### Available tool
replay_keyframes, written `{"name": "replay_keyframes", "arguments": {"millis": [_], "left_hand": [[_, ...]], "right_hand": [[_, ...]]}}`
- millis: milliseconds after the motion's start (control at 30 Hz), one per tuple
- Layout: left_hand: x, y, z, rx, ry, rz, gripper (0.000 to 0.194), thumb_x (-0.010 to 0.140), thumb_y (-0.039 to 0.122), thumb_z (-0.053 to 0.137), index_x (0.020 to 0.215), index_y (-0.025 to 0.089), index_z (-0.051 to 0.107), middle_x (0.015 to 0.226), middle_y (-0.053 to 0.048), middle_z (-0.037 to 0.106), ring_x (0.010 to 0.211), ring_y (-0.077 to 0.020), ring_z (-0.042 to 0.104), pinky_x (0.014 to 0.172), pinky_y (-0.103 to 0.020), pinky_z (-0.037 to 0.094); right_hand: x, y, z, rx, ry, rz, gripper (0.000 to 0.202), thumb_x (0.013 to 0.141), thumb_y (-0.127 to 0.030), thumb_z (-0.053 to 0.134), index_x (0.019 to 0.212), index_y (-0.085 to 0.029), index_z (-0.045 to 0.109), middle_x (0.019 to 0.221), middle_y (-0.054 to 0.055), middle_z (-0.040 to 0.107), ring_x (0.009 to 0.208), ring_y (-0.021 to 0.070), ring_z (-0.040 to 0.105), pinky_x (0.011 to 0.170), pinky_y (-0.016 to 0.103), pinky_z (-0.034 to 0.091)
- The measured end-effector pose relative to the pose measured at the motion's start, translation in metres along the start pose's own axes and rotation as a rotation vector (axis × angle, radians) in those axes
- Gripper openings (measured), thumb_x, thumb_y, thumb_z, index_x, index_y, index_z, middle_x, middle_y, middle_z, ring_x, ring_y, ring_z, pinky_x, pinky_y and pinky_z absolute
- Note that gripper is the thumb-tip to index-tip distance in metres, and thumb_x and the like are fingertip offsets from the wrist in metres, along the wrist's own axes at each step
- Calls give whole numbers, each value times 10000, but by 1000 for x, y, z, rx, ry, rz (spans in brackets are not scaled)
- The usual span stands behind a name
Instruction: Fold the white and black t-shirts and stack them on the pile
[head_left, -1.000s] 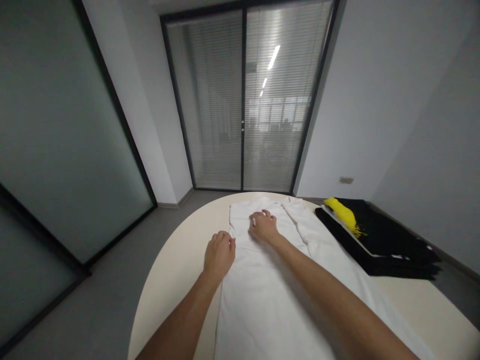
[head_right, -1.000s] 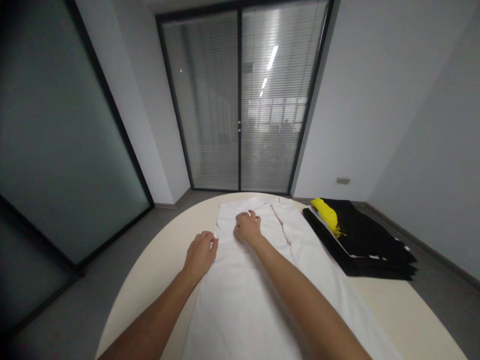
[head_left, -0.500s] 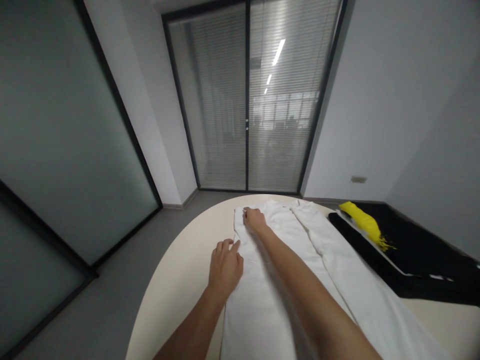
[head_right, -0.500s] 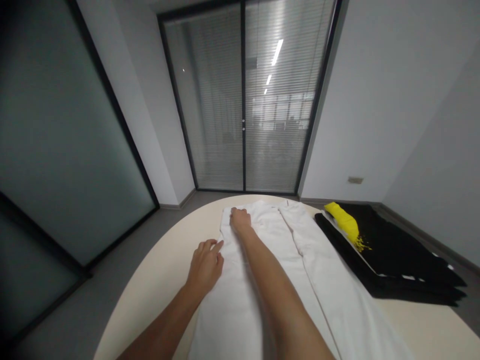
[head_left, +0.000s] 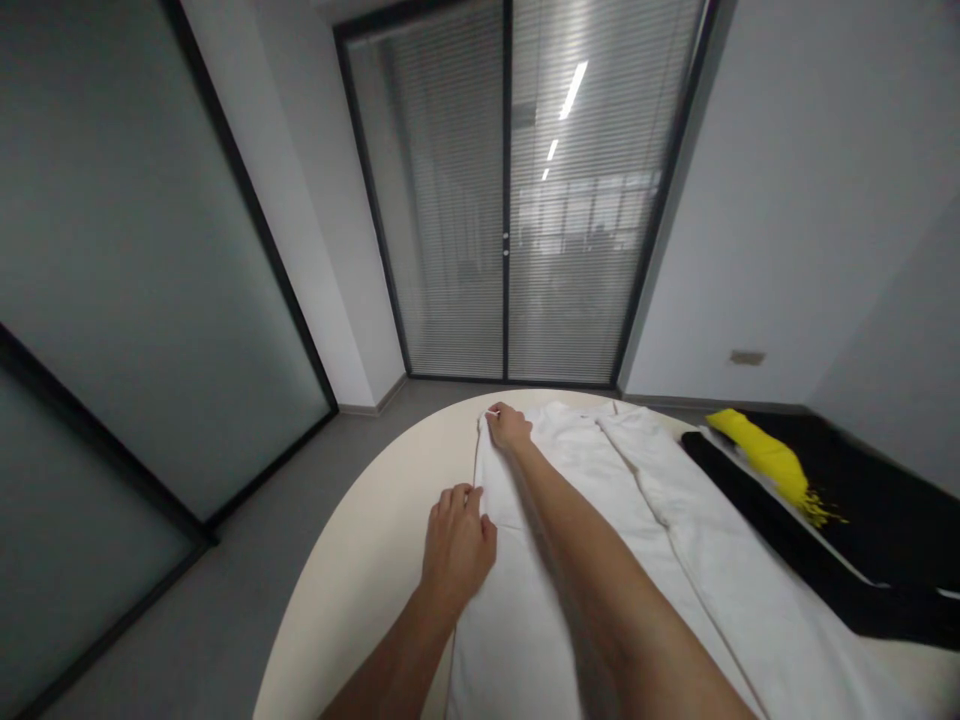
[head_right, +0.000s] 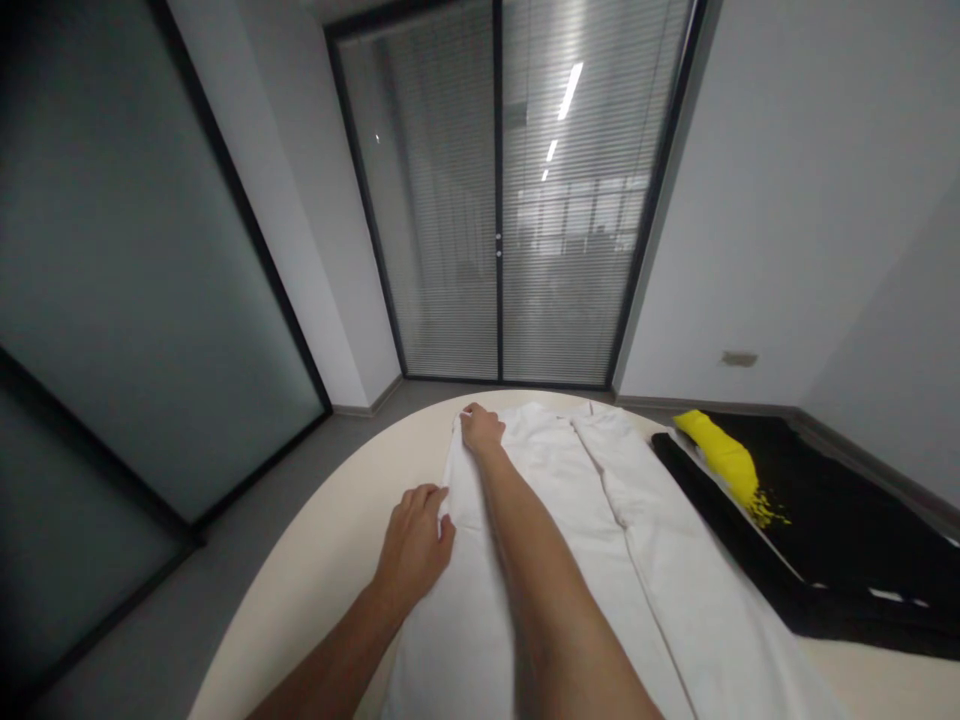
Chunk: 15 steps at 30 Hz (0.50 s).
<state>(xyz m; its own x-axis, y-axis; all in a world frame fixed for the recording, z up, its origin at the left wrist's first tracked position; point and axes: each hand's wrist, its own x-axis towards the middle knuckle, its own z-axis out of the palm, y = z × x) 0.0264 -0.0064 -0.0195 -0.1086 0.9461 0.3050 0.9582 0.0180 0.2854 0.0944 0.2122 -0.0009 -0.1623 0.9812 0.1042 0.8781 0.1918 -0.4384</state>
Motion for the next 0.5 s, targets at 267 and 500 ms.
{"name": "replay_keyframes", "arguments": {"millis": [267, 500], "left_hand": [[-2, 3, -3, 16, -17, -14, 384, 950, 216, 469, 1297, 148, 621, 1252, -113, 613, 1180, -266, 528, 1014, -390, 411], [-3, 2, -6, 13, -29, 20, 379, 951, 212, 470, 1290, 166, 631, 1333, -111, 586, 1227, -263, 505, 1041, -386, 404]], "right_hand": [[-23, 6, -1, -132, 13, -199, 427, 1025, -293, 325, 1367, -253, 578, 1401, 140, 566, 1291, 292, 463, 1041, 446, 345], [-39, 13, 5, -231, -152, -351, 534, 998, -341, 328, 1522, -284, 411, 1644, 39, 301, 1468, 318, 258, 1140, 541, 243]]}}
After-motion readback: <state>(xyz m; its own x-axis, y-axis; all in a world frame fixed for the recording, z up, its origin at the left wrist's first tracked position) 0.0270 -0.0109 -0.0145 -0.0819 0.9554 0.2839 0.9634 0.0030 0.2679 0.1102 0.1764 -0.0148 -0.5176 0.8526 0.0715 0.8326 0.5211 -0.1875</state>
